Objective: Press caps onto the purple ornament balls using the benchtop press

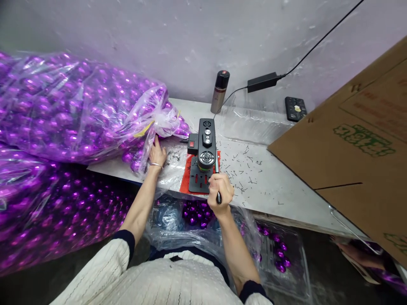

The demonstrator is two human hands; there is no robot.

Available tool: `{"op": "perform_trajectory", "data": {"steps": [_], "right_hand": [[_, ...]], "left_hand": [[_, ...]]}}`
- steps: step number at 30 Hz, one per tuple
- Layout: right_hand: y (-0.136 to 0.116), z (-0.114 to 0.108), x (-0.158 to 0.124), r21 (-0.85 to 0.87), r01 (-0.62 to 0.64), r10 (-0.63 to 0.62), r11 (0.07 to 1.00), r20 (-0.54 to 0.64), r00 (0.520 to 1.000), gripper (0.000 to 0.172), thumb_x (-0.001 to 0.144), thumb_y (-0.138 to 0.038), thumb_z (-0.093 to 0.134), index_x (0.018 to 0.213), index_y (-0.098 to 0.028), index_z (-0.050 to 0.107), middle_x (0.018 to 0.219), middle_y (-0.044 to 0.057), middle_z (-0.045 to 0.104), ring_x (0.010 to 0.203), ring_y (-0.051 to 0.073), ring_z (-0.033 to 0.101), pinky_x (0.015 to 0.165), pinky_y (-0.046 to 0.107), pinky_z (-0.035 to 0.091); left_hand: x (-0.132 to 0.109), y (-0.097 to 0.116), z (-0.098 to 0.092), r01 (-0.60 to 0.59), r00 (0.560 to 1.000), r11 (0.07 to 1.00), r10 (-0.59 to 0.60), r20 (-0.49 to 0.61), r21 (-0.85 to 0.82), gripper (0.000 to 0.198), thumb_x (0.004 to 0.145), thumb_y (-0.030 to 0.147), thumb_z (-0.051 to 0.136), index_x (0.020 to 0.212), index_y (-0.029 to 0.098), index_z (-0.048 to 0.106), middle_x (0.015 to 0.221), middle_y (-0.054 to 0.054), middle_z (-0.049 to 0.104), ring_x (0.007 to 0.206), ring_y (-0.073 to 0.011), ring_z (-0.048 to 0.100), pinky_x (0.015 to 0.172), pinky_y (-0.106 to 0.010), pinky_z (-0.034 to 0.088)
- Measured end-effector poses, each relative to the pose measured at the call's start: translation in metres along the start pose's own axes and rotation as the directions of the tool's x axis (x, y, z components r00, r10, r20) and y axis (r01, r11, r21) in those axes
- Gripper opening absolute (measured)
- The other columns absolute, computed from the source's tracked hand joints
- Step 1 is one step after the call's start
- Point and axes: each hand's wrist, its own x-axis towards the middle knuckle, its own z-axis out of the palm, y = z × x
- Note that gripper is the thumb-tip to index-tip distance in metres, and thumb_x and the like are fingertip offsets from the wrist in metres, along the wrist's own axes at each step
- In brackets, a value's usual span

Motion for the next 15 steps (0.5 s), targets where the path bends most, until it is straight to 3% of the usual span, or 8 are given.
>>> {"op": "perform_trajectory", "data": {"steps": [4,7,11,15], "right_hand": [[0.002,0.001,-0.004,0.005,-0.02,0.02,1.0,-0.013,1.0,0.028,0.095,-0.011,0.047,0.069,-0.022,0.051,0.068,-0.001,0.058,0.067,0.014,0.06,0.063,0.03,0.044],[0.003,0.001,-0.005,0.014,-0.024,0.024,1.0,-0.014,1.0,0.028,0.095,-0.011,0.047,0.069,-0.022,0.051,0.068,-0.001,0.058,0.067,0.015,0.06,0.063,0.03,0.044],[0.004,0.0,-0.004,0.01,-0.003,0.003,1.0,-0.004,1.0,0.027,0.094,-0.01,0.048,0.07,-0.022,0.052,0.069,-0.001,0.059,0.066,0.015,0.061,0.061,0.03,0.045],[0.005,0.0,-0.003,-0.011,0.028,-0.028,1.0,0.0,1.0,0.026,0.095,-0.013,0.048,0.071,-0.023,0.052,0.069,0.0,0.06,0.064,0.015,0.061,0.059,0.03,0.046]], "left_hand": [[0.004,-0.002,-0.003,0.013,0.998,1.0,-0.014,0.066,0.02,0.072,0.092,0.014,0.053,0.16,0.01,0.03,0.146,-0.024,0.058,0.136,-0.0392,0.055,0.12,-0.056,0.037],[0.004,-0.002,-0.003,0.035,0.997,0.998,-0.032,0.066,-0.047,0.07,0.093,0.015,0.052,0.16,0.01,0.031,0.138,-0.023,0.063,0.13,-0.0371,0.061,0.116,-0.053,0.041],[0.001,0.001,-0.004,0.036,0.999,0.958,-0.033,0.017,-0.286,0.067,0.087,0.022,0.065,0.151,0.011,0.045,0.138,-0.02,0.064,0.13,-0.0347,0.06,0.115,-0.049,0.043],[-0.022,0.006,-0.006,0.05,0.999,0.82,-0.049,0.017,-0.571,0.06,0.084,0.031,0.071,0.14,0.016,0.055,0.136,-0.014,0.063,0.121,-0.0279,0.064,0.108,-0.043,0.051]]}}
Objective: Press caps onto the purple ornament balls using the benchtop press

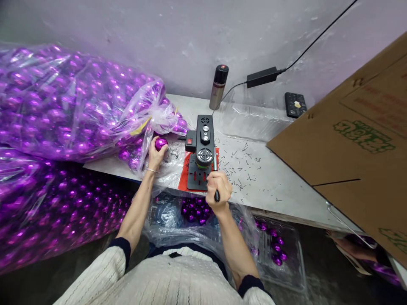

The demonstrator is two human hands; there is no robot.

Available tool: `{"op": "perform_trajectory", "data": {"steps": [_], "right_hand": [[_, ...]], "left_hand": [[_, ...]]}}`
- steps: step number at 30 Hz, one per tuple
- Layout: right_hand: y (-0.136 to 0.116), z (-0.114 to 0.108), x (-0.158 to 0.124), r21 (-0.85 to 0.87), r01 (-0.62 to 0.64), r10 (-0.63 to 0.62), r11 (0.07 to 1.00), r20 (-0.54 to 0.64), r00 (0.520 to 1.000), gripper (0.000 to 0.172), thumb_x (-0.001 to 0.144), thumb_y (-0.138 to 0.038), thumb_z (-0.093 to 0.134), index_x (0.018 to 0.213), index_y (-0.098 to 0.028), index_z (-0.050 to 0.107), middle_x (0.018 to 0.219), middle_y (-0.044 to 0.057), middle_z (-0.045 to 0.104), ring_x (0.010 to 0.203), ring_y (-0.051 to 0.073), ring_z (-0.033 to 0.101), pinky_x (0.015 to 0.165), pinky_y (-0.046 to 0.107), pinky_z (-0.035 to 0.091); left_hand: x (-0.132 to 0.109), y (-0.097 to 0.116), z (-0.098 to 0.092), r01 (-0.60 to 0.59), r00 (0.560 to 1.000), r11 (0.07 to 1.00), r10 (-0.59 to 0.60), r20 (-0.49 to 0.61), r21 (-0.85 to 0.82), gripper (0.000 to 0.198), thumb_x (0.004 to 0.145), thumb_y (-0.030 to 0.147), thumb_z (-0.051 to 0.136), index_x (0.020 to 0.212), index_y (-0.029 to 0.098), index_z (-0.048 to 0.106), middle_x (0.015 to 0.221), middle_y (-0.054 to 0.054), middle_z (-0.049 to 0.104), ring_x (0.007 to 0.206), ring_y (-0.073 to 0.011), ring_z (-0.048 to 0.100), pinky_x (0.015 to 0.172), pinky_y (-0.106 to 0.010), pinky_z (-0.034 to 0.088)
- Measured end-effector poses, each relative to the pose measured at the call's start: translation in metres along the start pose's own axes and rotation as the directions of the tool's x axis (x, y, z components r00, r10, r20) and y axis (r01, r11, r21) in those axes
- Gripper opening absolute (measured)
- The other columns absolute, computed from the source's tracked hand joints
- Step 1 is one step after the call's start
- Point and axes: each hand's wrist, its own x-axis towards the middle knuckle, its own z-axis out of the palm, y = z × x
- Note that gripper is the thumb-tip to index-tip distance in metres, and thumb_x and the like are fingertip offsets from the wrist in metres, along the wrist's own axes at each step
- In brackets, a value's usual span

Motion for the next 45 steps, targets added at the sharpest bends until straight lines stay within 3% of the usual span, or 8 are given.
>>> {"op": "perform_trajectory", "data": {"steps": [6,14,17,21,25,28,38,45], "right_hand": [[-0.007,0.0,0.011,0.007,-0.034,0.034,0.999,-0.021,0.999,0.03,0.097,-0.014,0.048,0.068,-0.023,0.05,0.064,-0.002,0.057,0.065,0.015,0.061,0.059,0.03,0.044],[-0.019,-0.002,0.04,0.026,-0.128,0.128,0.991,0.012,0.992,0.031,0.099,-0.017,0.047,0.068,-0.022,0.048,0.065,-0.002,0.054,0.063,0.013,0.056,0.06,0.031,0.042],[-0.019,-0.003,0.04,0.022,-0.131,0.131,0.991,0.023,0.991,0.031,0.099,-0.018,0.046,0.069,-0.023,0.049,0.065,-0.001,0.054,0.063,0.014,0.056,0.06,0.031,0.042],[-0.018,-0.004,0.038,0.034,-0.115,0.114,0.993,0.03,0.993,0.03,0.098,-0.016,0.048,0.069,-0.022,0.051,0.066,-0.001,0.055,0.064,0.013,0.056,0.06,0.031,0.043],[-0.018,-0.006,0.037,0.021,-0.086,0.085,0.996,0.04,0.996,0.03,0.098,-0.015,0.047,0.069,-0.022,0.052,0.065,-0.001,0.057,0.063,0.014,0.057,0.059,0.031,0.043],[-0.019,-0.006,0.036,0.013,-0.074,0.074,0.997,0.046,0.996,0.029,0.097,-0.015,0.046,0.07,-0.023,0.052,0.066,-0.001,0.058,0.063,0.014,0.057,0.059,0.031,0.044],[-0.018,-0.008,0.035,-0.013,-0.053,0.054,0.999,0.06,0.997,0.027,0.096,-0.013,0.047,0.072,-0.022,0.054,0.068,0.0,0.06,0.062,0.014,0.057,0.058,0.03,0.045],[-0.012,-0.007,0.029,-0.033,-0.01,0.012,0.999,0.047,0.999,0.027,0.096,-0.013,0.047,0.071,-0.022,0.054,0.067,0.0,0.06,0.061,0.013,0.057,0.057,0.03,0.043]], "left_hand": [[-0.063,0.014,0.005,0.267,0.936,0.87,-0.132,0.326,-0.415,0.061,0.086,0.044,0.068,0.14,0.023,0.051,0.123,-0.012,0.067,0.094,-0.0209,0.072,0.076,-0.033,0.061],[-0.114,0.015,0.033,0.376,0.85,0.833,-0.135,0.509,-0.407,0.058,0.084,0.051,0.071,0.129,0.019,0.055,0.106,-0.008,0.073,0.074,-0.0151,0.069,0.066,-0.028,0.057],[-0.118,0.011,0.041,0.309,0.868,0.885,-0.113,0.484,-0.349,0.054,0.082,0.046,0.077,0.124,0.018,0.058,0.106,-0.008,0.075,0.087,-0.018,0.072,0.077,-0.03,0.06],[-0.119,0.013,0.039,0.08,0.885,0.975,0.026,0.464,-0.208,0.05,0.083,0.045,0.076,0.123,0.018,0.062,0.11,-0.009,0.074,0.1,-0.0215,0.072,0.09,-0.035,0.06],[-0.118,0.017,0.035,-0.251,0.841,0.964,0.26,0.474,-0.084,0.049,0.084,0.042,0.076,0.125,0.018,0.063,0.121,-0.012,0.071,0.113,-0.0263,0.07,0.101,-0.042,0.057],[-0.117,0.02,0.038,-0.384,0.809,0.923,0.352,0.471,-0.03,0.053,0.083,0.038,0.077,0.13,0.018,0.061,0.127,-0.013,0.069,0.12,-0.0281,0.067,0.105,-0.043,0.055],[-0.126,0.014,0.053,-0.357,0.875,0.934,0.342,0.343,-0.018,0.06,0.087,0.042,0.073,0.138,0.018,0.053,0.124,-0.014,0.071,0.113,-0.0282,0.07,0.099,-0.044,0.058],[-0.122,0.013,0.053,-0.454,0.818,0.891,0.425,0.387,-0.018,0.053,0.087,0.043,0.074,0.133,0.02,0.061,0.127,-0.013,0.069,0.119,-0.0287,0.066,0.105,-0.046,0.054]]}}
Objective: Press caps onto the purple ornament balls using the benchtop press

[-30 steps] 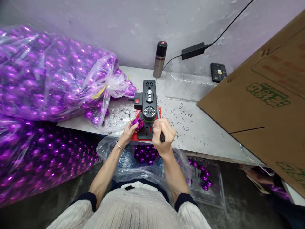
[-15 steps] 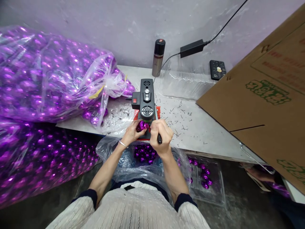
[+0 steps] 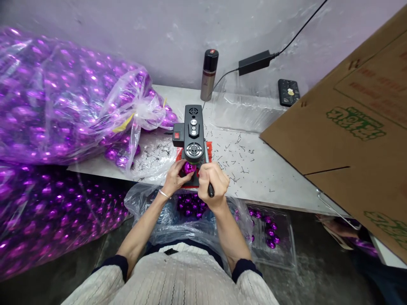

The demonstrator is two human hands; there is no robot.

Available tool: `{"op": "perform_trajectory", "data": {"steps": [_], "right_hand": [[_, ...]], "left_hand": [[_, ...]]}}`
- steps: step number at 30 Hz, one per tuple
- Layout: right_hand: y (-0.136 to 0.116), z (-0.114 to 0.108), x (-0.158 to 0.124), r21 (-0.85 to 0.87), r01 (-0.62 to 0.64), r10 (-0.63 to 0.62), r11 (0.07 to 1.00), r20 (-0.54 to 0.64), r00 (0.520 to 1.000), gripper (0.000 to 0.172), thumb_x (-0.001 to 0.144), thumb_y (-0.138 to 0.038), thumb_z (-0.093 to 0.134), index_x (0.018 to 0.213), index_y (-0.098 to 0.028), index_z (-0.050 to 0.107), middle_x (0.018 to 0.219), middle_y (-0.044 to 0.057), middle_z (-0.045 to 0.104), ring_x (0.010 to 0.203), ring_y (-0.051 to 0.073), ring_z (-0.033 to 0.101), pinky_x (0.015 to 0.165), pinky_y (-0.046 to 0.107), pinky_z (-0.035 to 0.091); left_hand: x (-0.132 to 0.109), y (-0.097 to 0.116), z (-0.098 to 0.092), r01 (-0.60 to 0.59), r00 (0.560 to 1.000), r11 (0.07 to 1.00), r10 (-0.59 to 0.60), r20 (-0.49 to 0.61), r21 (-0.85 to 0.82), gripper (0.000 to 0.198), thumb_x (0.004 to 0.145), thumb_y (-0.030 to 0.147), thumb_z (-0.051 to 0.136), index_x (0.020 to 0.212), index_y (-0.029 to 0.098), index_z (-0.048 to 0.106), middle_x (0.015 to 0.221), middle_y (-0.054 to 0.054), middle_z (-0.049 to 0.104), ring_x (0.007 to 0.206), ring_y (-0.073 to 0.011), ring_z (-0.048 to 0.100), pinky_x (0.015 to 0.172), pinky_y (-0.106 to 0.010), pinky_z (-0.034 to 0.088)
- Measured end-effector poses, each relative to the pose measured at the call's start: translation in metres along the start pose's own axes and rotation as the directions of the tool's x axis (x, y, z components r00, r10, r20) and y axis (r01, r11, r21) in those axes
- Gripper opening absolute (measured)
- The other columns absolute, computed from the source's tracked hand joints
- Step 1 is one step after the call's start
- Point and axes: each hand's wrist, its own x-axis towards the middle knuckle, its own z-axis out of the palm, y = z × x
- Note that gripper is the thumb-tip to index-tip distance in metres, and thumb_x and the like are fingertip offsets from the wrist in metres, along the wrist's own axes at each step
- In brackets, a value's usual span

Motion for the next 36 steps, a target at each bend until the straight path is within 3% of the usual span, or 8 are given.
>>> {"op": "perform_trajectory", "data": {"steps": [9,15,25,36], "right_hand": [[0.002,-0.001,-0.002,-0.016,0.032,-0.032,0.999,0.014,0.999,0.027,0.096,-0.011,0.047,0.072,-0.023,0.051,0.065,-0.001,0.057,0.062,0.013,0.058,0.057,0.029,0.044],[0.007,0.0,-0.013,0.003,0.011,-0.011,1.0,0.011,1.0,0.024,0.096,-0.014,0.047,0.074,-0.023,0.053,0.07,0.0,0.062,0.062,0.013,0.058,0.057,0.029,0.044],[0.028,0.01,-0.042,-0.002,0.098,-0.098,0.995,-0.029,0.995,0.025,0.099,-0.022,0.045,0.075,-0.023,0.053,0.073,0.001,0.063,0.061,0.013,0.057,0.057,0.03,0.047],[0.041,0.021,-0.057,0.036,0.125,-0.12,0.991,-0.116,0.986,0.026,0.1,-0.026,0.043,0.076,-0.023,0.054,0.074,0.002,0.063,0.06,0.015,0.055,0.061,0.036,0.046]], "left_hand": [[-0.003,-0.003,0.023,0.018,0.998,0.999,-0.02,-0.051,-0.052,0.061,0.082,0.048,0.079,0.133,0.02,0.059,0.121,-0.013,0.071,0.112,-0.0293,0.069,0.099,-0.047,0.054],[-0.007,-0.007,0.025,0.019,0.998,1.0,-0.019,-0.06,-0.001,0.061,0.079,0.045,0.082,0.132,0.021,0.062,0.124,-0.012,0.072,0.115,-0.0301,0.068,0.105,-0.05,0.052],[-0.006,-0.006,0.025,-0.041,0.995,0.999,0.04,-0.093,-0.009,0.059,0.079,0.037,0.082,0.131,0.02,0.063,0.121,-0.011,0.075,0.112,-0.0282,0.07,0.107,-0.049,0.052],[-0.007,-0.007,0.024,-0.003,0.998,1.0,0.004,-0.064,0.012,0.061,0.077,0.037,0.084,0.132,0.02,0.063,0.122,-0.012,0.075,0.116,-0.029,0.07,0.11,-0.05,0.05]]}}
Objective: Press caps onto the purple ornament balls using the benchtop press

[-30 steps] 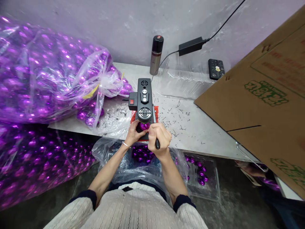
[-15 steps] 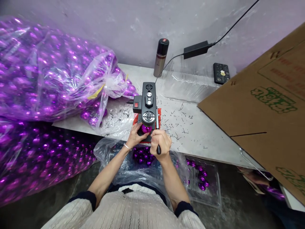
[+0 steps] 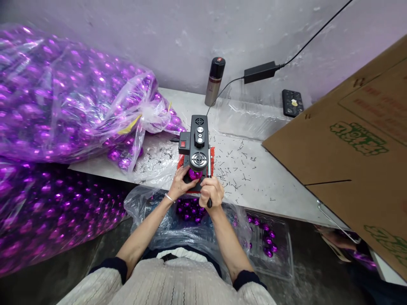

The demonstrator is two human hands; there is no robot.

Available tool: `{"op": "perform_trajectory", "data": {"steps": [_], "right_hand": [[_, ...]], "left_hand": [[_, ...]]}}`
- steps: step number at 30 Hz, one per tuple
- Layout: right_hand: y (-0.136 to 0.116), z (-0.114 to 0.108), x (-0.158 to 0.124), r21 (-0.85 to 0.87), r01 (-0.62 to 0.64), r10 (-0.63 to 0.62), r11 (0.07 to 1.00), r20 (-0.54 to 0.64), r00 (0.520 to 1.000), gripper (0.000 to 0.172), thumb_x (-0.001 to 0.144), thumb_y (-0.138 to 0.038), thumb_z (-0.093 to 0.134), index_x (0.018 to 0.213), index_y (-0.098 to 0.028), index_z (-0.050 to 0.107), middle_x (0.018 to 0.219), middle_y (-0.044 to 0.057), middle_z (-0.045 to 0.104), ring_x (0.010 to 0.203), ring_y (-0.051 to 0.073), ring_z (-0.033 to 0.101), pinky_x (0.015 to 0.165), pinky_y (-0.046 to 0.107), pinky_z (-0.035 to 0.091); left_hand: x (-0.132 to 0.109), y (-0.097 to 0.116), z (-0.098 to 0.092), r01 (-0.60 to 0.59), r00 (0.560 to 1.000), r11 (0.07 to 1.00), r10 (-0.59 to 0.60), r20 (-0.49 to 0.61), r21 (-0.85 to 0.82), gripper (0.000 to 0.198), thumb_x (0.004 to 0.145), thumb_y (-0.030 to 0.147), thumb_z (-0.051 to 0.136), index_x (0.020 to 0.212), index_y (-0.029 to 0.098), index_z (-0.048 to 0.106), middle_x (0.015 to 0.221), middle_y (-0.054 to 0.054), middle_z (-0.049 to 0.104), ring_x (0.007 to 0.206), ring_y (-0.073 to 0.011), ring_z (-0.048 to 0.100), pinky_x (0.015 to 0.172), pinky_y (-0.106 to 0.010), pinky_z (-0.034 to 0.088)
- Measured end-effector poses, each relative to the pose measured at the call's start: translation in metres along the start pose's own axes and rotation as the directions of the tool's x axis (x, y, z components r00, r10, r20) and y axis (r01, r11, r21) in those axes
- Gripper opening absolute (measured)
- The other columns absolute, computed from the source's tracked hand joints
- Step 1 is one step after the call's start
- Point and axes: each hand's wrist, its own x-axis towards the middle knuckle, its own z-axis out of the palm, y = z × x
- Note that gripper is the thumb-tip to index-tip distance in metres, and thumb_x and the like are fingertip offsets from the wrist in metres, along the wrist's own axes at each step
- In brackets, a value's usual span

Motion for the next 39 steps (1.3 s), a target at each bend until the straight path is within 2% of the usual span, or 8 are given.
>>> {"op": "perform_trajectory", "data": {"steps": [9,17,23,26,30,33,35,39], "right_hand": [[0.003,0.004,-0.006,0.004,-0.009,0.009,1.0,-0.027,1.0,0.029,0.102,-0.026,0.039,0.075,-0.023,0.05,0.073,0.0,0.058,0.06,0.014,0.053,0.064,0.036,0.046],[0.003,0.003,0.002,0.037,0.063,-0.065,0.997,0.042,0.997,0.029,0.101,-0.027,0.042,0.074,-0.023,0.049,0.073,-0.001,0.056,0.059,0.012,0.052,0.059,0.031,0.045],[-0.029,-0.005,0.043,0.013,-0.193,0.193,0.981,0.042,0.98,0.03,0.098,-0.013,0.044,0.07,-0.022,0.049,0.068,-0.001,0.055,0.066,0.013,0.056,0.061,0.03,0.042],[-0.04,-0.008,0.059,0.013,-0.287,0.286,0.958,0.066,0.956,0.03,0.098,-0.014,0.046,0.069,-0.022,0.051,0.07,0.0,0.057,0.069,0.014,0.058,0.064,0.031,0.044],[-0.037,-0.011,0.053,0.011,-0.229,0.227,0.973,0.085,0.97,0.027,0.097,-0.012,0.047,0.072,-0.022,0.053,0.071,-0.001,0.059,0.068,0.014,0.058,0.064,0.03,0.044],[-0.029,-0.011,0.042,0.016,-0.165,0.163,0.986,0.106,0.981,0.027,0.095,-0.009,0.047,0.072,-0.022,0.052,0.071,-0.001,0.059,0.068,0.014,0.06,0.062,0.03,0.044],[-0.027,-0.01,0.038,0.023,-0.145,0.142,0.989,0.096,0.985,0.028,0.094,-0.008,0.047,0.07,-0.022,0.051,0.068,-0.001,0.058,0.066,0.015,0.06,0.06,0.031,0.044],[-0.027,-0.008,0.037,0.02,-0.144,0.143,0.989,0.052,0.988,0.031,0.094,-0.009,0.047,0.067,-0.023,0.05,0.064,-0.001,0.056,0.063,0.016,0.059,0.058,0.031,0.044]], "left_hand": [[0.001,-0.002,0.001,-0.01,1.0,1.0,0.01,-0.002,-0.028,0.06,0.078,0.036,0.083,0.132,0.02,0.063,0.123,-0.012,0.075,0.117,-0.0289,0.07,0.109,-0.049,0.05],[0.003,-0.003,0.002,-0.016,1.0,0.999,0.015,-0.024,-0.047,0.058,0.077,0.037,0.084,0.129,0.019,0.064,0.119,-0.012,0.076,0.113,-0.0291,0.071,0.108,-0.05,0.052],[0.005,-0.001,-0.002,-0.015,1.0,0.997,0.015,0.002,-0.08,0.059,0.08,0.039,0.082,0.133,0.021,0.061,0.122,-0.012,0.074,0.114,-0.0289,0.071,0.106,-0.05,0.053],[-0.013,0.004,-0.01,-0.087,0.996,0.994,0.087,-0.001,-0.07,0.064,0.087,0.042,0.076,0.143,0.023,0.052,0.132,-0.014,0.069,0.124,-0.0296,0.066,0.109,-0.052,0.051],[-0.059,0.011,-0.025,-0.291,0.953,0.955,0.286,0.098,0.049,0.065,0.095,0.045,0.066,0.151,0.021,0.042,0.139,-0.018,0.064,0.134,-0.029,0.06,0.116,-0.056,0.045],[-0.077,0.008,-0.038,-0.335,0.93,0.937,0.31,0.198,0.104,0.096,0.079,0.071,0.071,0.153,0.019,0.04,0.146,-0.023,0.057,0.138,-0.0351,0.055,0.117,-0.06,0.042],[-0.065,-0.004,-0.047,-0.286,0.947,0.953,0.265,0.182,0.101,0.105,0.074,0.079,0.068,0.154,0.017,0.04,0.148,-0.025,0.055,0.139,-0.0373,0.054,0.118,-0.061,0.039],[0.021,-0.041,-0.062,0.059,0.994,0.992,-0.048,-0.098,0.114,0.057,0.1,0.051,0.05,0.145,0.017,0.052,0.146,-0.021,0.059,0.14,-0.0321,0.053,0.118,-0.056,0.042]]}}
